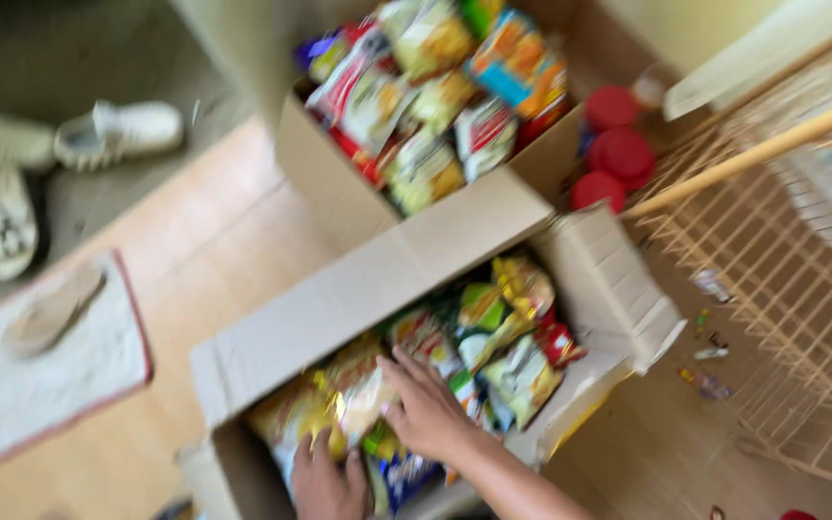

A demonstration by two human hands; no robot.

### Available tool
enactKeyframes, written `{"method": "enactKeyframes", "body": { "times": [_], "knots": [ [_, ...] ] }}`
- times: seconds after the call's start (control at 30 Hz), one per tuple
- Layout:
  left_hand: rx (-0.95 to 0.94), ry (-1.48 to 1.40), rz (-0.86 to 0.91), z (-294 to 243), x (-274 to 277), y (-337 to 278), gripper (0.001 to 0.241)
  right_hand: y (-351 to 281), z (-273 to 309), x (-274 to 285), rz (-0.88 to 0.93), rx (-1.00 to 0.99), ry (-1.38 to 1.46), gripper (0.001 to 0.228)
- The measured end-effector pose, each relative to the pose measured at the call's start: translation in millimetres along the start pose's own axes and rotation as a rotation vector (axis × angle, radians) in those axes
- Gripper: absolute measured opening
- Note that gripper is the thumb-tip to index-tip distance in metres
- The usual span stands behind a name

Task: Transferring various snack bags from a wire storage rack into a cardboard shipping box.

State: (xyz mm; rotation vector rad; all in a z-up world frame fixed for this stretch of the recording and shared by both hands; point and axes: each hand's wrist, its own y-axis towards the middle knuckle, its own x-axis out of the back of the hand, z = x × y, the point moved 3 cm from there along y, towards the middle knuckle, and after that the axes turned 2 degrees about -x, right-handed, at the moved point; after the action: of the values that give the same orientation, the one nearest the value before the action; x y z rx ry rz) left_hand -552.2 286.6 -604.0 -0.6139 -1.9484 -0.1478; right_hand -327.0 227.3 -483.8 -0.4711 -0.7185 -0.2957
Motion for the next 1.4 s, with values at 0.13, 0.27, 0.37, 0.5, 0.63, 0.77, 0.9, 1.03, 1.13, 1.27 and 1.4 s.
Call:
{"method": "enactKeyframes", "body": {
  "times": [0.13,0.27,0.37,0.5,0.63,0.77,0.9,1.03,1.13,1.27,1.4],
  "knots": [
    [-0.318,-0.262,-0.449,-50,-7,78,0.052,19,2,127,-0.256,0.088,0.225,0.058],
    [-0.496,-0.533,-0.405,-243,115,106,0.037,-39,18,294,-0.713,0.182,0.300,0.035],
    [-0.679,-0.559,-0.322,-419,214,104,0.036,-93,9,399,-0.852,0.175,0.323,0.028],
    [-1.018,-0.634,-0.270,-598,292,73,0.031,-182,4,511,-1.147,0.158,0.063,0.020],
    [-1.279,-0.714,-0.193,-726,318,44,0.023,-243,-12,590,-1.329,0.008,-0.186,0.015],
    [-1.270,-0.766,-0.191,-822,295,42,0.020,-249,-4,647,-1.063,-0.388,-0.135,0.031],
    [-1.054,-0.816,0.005,-891,266,48,0.024,-223,-48,679,-1.135,-0.424,-0.092,0.033],
    [-0.925,-0.885,-0.054,-936,237,58,0.031,-199,-96,703,-1.210,-0.569,-0.143,0.048],
    [-0.822,-0.890,-0.068,-950,221,59,0.038,-200,-117,719,-1.212,-0.667,-0.114,0.057],
    [-0.683,-0.851,0.040,-950,201,71,0.057,-202,-151,747,-1.221,-0.851,0.054,0.082],
    [-0.731,-0.781,0.098,-958,193,86,0.075,-207,-197,754,-1.283,-0.760,0.029,0.087]
  ]
}}
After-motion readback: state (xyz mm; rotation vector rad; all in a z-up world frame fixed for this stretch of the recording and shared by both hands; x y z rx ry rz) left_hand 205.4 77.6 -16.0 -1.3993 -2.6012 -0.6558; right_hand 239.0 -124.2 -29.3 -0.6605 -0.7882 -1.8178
